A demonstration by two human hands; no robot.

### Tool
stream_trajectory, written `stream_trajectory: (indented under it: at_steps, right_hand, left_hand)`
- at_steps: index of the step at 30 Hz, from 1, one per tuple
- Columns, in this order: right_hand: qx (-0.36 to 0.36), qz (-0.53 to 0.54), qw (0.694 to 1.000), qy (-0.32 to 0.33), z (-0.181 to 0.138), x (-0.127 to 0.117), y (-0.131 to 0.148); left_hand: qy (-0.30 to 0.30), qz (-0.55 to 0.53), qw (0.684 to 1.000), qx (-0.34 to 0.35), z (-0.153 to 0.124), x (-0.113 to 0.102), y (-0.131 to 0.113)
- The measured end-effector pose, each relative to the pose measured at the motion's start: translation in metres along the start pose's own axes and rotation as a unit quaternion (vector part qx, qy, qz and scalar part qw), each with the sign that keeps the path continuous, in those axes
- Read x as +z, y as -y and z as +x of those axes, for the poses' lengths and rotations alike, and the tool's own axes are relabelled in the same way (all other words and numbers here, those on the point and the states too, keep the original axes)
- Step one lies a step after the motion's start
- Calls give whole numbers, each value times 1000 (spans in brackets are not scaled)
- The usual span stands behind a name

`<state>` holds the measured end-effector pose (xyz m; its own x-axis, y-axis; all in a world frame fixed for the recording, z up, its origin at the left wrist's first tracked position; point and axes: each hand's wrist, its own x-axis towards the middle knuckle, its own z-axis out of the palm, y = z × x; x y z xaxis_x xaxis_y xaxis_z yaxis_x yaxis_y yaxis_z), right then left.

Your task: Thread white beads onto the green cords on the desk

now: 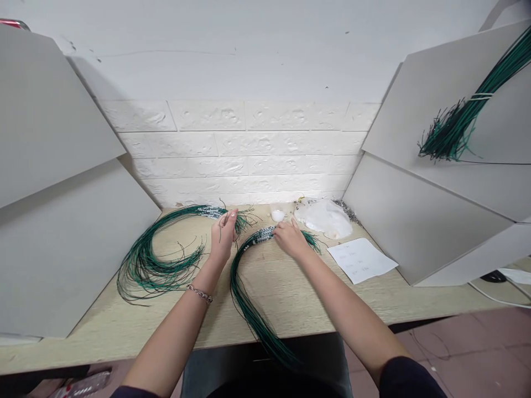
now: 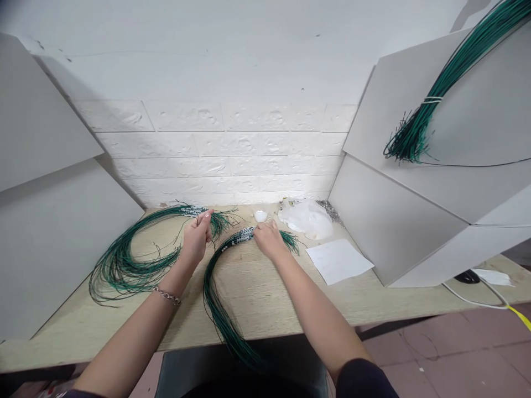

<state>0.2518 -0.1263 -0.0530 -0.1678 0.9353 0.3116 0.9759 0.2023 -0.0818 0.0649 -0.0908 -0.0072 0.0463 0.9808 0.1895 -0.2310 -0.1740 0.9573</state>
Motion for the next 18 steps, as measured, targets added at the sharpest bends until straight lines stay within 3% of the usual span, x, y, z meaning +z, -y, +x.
stream_trajectory:
  at_steps: [8, 14, 18]
  right_hand:
    - [0, 6, 999, -54, 0, 0, -2]
    - [-17, -13, 992, -128, -1, -9, 2]
    - [-8, -38, 989, -140, -3, -16, 7]
  left_hand:
    - [33, -101, 990, -96, 2, -2, 3]
    - [71, -81, 987, -115, 2, -2, 7]
    - [86, -26, 986, -140, 0, 1, 7]
